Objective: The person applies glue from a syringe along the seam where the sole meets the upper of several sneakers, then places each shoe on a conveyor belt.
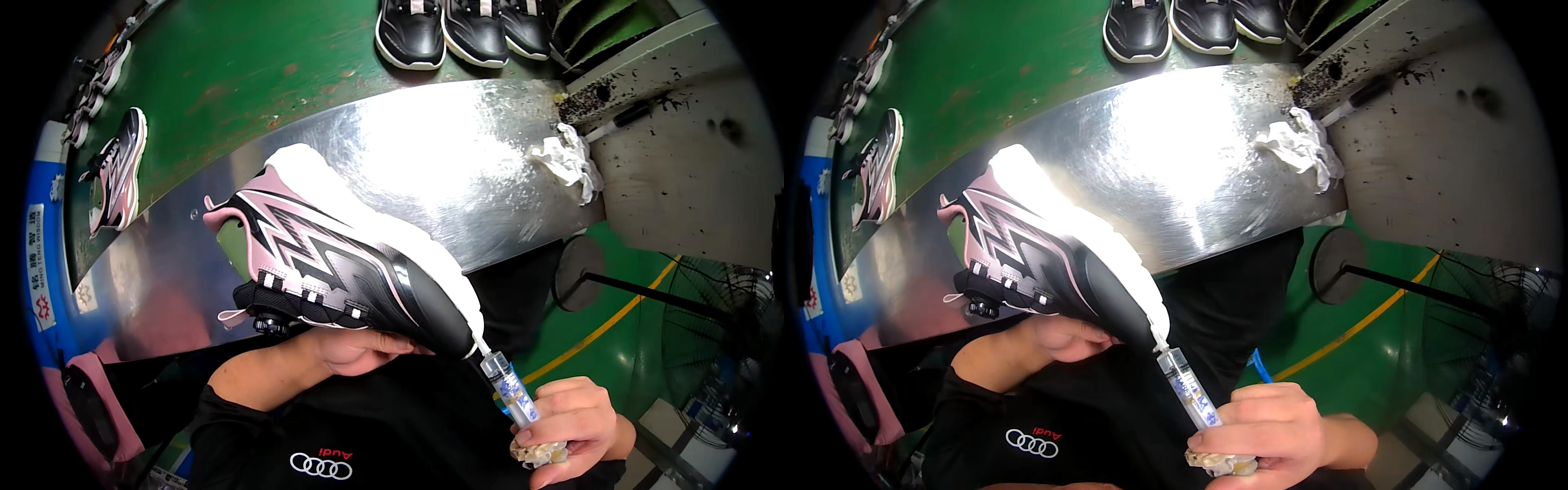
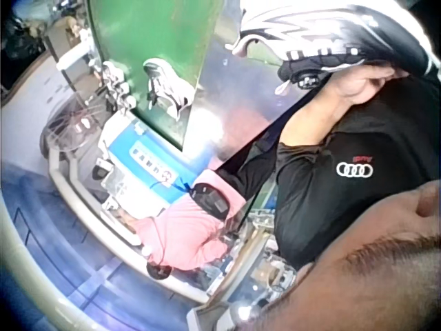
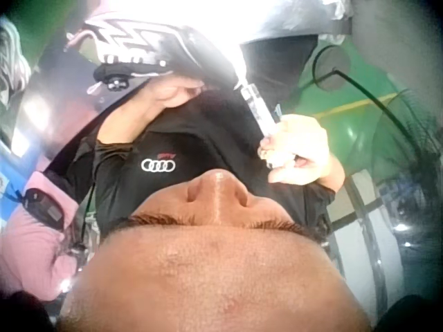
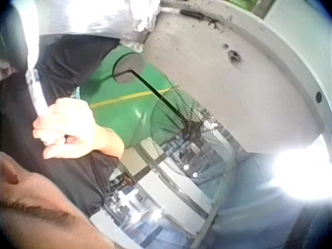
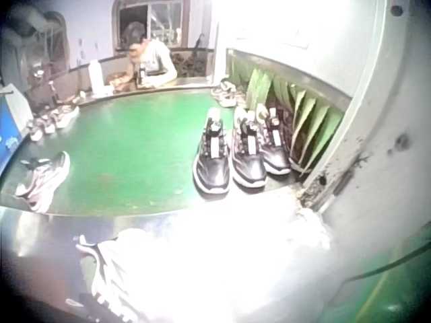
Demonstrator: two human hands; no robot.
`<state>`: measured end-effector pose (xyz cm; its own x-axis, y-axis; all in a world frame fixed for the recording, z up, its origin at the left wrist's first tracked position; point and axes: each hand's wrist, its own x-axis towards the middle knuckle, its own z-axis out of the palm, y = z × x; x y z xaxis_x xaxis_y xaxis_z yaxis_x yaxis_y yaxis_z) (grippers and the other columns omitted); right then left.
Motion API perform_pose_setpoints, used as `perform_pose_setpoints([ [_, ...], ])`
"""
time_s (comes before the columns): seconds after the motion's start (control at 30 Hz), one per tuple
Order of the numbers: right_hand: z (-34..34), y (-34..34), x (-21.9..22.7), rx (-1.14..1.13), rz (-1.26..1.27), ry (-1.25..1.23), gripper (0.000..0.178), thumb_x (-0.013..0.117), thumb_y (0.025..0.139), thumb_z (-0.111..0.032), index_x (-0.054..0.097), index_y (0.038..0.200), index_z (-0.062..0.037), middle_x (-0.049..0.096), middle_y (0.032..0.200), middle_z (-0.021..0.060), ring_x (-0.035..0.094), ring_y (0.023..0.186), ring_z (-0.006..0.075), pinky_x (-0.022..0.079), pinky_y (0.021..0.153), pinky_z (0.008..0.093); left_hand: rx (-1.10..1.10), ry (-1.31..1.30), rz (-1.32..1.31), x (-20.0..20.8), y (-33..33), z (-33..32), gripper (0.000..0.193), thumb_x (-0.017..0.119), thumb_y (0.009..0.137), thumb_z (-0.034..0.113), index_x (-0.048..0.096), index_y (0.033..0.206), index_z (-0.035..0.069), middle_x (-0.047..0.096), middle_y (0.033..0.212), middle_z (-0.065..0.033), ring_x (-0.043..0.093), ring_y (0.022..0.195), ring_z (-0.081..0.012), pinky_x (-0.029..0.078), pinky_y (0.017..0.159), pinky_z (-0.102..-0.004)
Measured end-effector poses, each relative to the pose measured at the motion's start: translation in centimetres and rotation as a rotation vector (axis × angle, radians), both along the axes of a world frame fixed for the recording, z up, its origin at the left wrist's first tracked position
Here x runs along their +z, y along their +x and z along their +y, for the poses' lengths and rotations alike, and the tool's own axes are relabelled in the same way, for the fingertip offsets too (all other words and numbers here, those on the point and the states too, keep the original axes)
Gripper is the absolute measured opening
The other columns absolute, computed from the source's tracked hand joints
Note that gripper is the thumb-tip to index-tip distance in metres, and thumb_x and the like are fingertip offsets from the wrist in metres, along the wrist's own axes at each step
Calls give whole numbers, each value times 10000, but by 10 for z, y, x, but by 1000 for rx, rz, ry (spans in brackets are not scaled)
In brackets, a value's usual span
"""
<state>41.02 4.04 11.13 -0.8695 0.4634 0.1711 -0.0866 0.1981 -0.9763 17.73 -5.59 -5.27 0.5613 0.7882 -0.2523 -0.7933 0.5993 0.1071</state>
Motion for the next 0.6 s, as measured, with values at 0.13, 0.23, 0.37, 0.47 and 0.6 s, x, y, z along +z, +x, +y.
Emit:
perform_pose_setpoints([
  [0.13,-3,8,-4,-40,-22,74,408,763,729,-312,635,913,29,648,731,97,563,535,205,392,472,284,54,-2,-26,11,5,15,338,587,837,-24,555,1172,3,605,1151,-138,571,1094,-254,422,992,-360],
  [0.23,-7,18,-10,-74,-70,166,410,790,701,-335,663,907,-5,636,712,103,484,453,159,339,391,246,67,26,-52,11,10,27,320,592,826,-43,575,1142,9,615,1131,-132,576,1087,-252,431,990,-350],
  [0.37,-8,18,-15,-88,-89,319,435,791,686,-396,660,879,-29,625,693,84,418,426,142,291,371,243,105,9,-84,8,15,32,333,613,812,-49,578,1136,24,615,1128,-117,572,1092,-228,429,1005,-359],
  [0.47,-9,12,-14,-102,-127,378,336,780,697,-294,673,884,-36,597,689,31,361,445,116,264,386,241,129,-11,-79,9,18,36,332,621,809,-48,584,1127,42,615,1128,-101,573,1087,-211,431,1008,-363],
  [0.6,-13,8,-16,-126,-176,509,320,785,675,-294,678,874,-67,568,673,3,353,450,102,255,386,228,157,-28,-69,14,21,44,321,619,814,-52,594,1111,67,617,1128,-71,574,1079,-194,434,1005,-355],
])
